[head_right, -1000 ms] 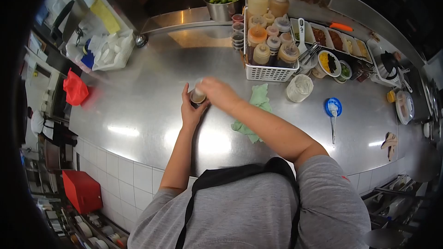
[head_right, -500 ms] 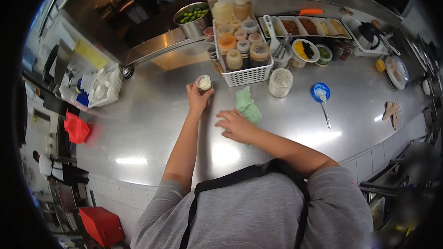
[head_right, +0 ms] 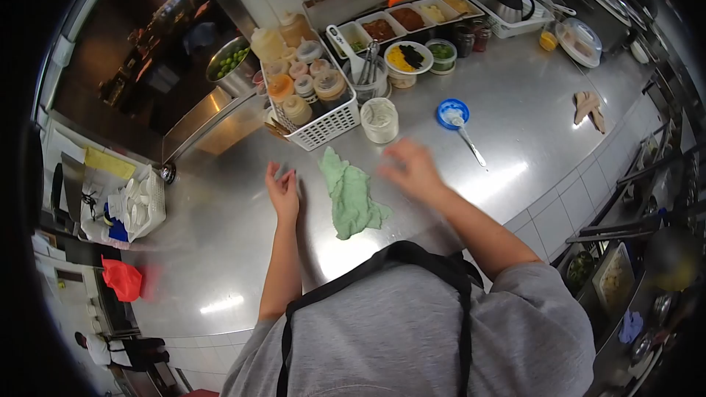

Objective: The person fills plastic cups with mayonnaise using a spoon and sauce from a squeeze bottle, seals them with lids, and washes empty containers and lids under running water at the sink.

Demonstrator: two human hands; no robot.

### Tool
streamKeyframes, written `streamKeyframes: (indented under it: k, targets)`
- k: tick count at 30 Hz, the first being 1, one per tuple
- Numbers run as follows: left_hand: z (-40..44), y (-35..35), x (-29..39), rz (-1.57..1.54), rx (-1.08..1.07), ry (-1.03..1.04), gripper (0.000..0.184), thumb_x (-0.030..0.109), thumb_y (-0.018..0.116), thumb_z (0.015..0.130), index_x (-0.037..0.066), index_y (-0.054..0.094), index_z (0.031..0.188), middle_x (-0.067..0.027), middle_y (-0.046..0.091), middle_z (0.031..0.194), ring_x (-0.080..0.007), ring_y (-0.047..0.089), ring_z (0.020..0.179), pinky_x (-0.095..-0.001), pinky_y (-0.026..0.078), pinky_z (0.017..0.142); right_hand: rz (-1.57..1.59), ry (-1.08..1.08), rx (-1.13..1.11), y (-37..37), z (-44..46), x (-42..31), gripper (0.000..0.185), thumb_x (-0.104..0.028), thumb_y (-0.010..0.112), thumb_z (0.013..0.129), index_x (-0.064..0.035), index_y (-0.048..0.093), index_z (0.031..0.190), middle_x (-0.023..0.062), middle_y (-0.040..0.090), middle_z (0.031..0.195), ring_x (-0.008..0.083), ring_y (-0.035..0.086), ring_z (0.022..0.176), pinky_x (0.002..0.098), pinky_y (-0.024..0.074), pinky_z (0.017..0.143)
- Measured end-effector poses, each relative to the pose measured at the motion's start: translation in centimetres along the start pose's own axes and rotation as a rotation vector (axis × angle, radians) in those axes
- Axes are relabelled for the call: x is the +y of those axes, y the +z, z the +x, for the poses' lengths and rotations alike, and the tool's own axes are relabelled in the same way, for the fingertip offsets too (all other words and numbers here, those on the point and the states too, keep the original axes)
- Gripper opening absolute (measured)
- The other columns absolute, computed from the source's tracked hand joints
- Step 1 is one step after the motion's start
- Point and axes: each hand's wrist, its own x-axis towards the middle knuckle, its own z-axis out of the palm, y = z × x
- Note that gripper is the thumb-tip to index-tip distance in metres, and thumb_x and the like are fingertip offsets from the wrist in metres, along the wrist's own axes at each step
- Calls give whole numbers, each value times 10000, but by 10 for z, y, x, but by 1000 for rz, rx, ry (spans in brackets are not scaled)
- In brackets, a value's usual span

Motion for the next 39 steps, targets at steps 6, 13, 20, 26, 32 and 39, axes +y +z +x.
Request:
streamKeyframes:
  k: [6, 13, 20, 26, 32, 39]
  targets:
    - [-68, -16, 21, 173, -21, 46, 469, -39, 511, 807, -15, 337, 1242, -125, 377, 1193, -175, 544, 923, -256, 459, 778, -661, 344, 406, -99, -22, 64, 319, -280, 691, 691, -81, 507, 860, 59, 529, 868, 242, 527, 836, 392, 392, 716]
    - [-71, -6, 30, 310, 44, 44, 396, -35, 515, 807, -9, 390, 1182, -108, 393, 1163, -142, 534, 855, -227, 463, 695, -745, 564, 177, -99, -49, 90, 195, -254, 617, 752, -86, 545, 820, 56, 538, 894, 234, 527, 897, 433, 390, 742]
    - [-72, -2, 29, 424, 86, 101, 376, -26, 508, 813, -8, 400, 1173, -103, 397, 1144, -136, 528, 814, -220, 464, 656, -589, 480, 215, -116, -50, 104, 133, -192, 531, 814, -67, 526, 857, 95, 552, 886, 296, 555, 798, 424, 414, 698]
    - [-82, 36, 60, 585, 250, 218, 388, 8, 545, 786, 16, 424, 1155, -85, 443, 1074, -142, 466, 828, -266, 394, 702, -207, 331, 410, -136, -18, 100, 136, -157, 468, 870, -21, 465, 872, 143, 570, 784, 322, 556, 746, 389, 420, 643]
    - [-77, 129, 95, 311, -98, 276, 514, 84, 629, 749, 4, 388, 1196, -114, 435, 1122, -211, 453, 977, -326, 364, 854, -107, 582, 455, -129, 19, 141, 303, -315, 597, 788, -26, 523, 842, 145, 582, 686, 286, 587, 660, 388, 439, 602]
    - [-29, 197, 43, 221, -163, 36, 852, 194, 764, 653, -62, 248, 1280, -197, 372, 1205, -303, 360, 1158, -383, 282, 982, -232, 661, 380, -119, 13, 141, 186, -210, 643, 682, -34, 594, 715, 149, 625, 736, 313, 608, 728, 381, 477, 659]
